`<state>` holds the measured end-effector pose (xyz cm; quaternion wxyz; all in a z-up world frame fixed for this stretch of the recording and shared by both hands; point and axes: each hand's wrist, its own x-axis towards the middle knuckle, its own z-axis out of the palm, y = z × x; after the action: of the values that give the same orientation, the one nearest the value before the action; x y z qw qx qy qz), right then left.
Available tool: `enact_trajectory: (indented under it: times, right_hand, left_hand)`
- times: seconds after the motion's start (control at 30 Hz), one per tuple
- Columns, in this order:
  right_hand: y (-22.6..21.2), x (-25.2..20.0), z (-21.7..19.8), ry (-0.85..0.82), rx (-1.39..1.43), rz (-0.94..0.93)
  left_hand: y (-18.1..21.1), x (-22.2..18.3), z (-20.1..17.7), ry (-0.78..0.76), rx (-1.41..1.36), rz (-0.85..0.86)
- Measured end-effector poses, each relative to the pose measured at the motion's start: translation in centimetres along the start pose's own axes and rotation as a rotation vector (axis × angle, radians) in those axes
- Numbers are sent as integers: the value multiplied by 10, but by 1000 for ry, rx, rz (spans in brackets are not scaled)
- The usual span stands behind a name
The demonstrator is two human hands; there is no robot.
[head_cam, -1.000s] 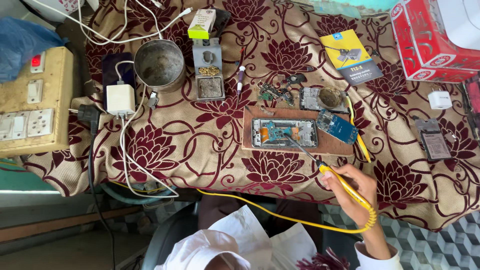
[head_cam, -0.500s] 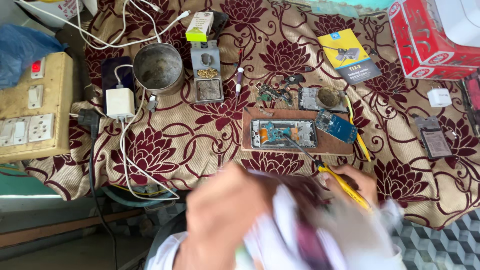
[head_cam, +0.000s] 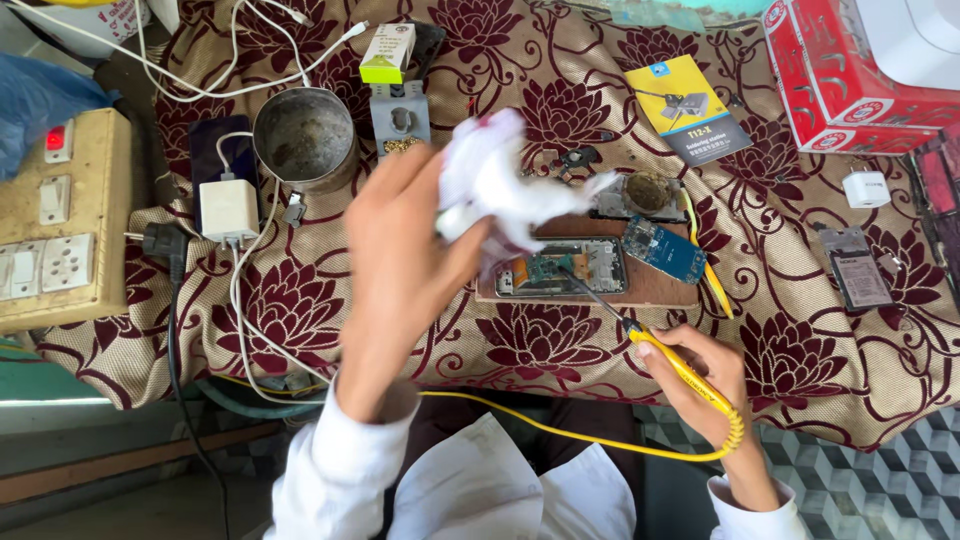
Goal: The person uses a hot air gun and a small tool to work on a disassembled mobile phone motherboard. They repeatedly apply heat to specific areas of the circuit board while holding it steady, occasionally adjusting the tool or the board's position.
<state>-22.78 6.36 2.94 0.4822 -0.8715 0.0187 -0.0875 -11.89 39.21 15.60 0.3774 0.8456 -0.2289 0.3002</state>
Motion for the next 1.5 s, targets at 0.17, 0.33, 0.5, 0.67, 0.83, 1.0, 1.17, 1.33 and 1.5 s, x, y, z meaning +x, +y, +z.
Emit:
enact_trajectory:
  times: [0.17, 0.33, 0.5, 0.67, 0.83, 1.0, 1.17, 1.33, 1.5]
  right_hand:
    - [-3, 0, -1, -10, 0, -11]
    - [-4, 0, 0, -18, 15, -8]
    - [-7, 2, 0, -10, -7, -35]
    - [-5, 0, -1, -22, -15, 0]
    - [9, -1, -3, -10, -1, -69]
    - [18, -2, -2, 49, -94, -203]
    - [6, -2, -4, 16, -47, -113]
    - [-14, 5, -3, -14, -82, -18]
    - [-16, 6, -4, -12, -48, -69]
  left_hand:
    - [-1, 57, 89, -119, -149, 195]
    - [21, 107, 199, -405, -60, 202]
    - [61, 110, 296, -336, -208, 344]
    - [116, 108, 362, -656, -402, 135]
    - [143, 75, 420, -611, -343, 271]
    - [131, 21, 477, -572, -257, 368]
    - [129, 24, 467, -473, -255, 441]
    - [118, 107, 363, -737, -580, 336]
    - [58, 125, 243, -439, -897, 33]
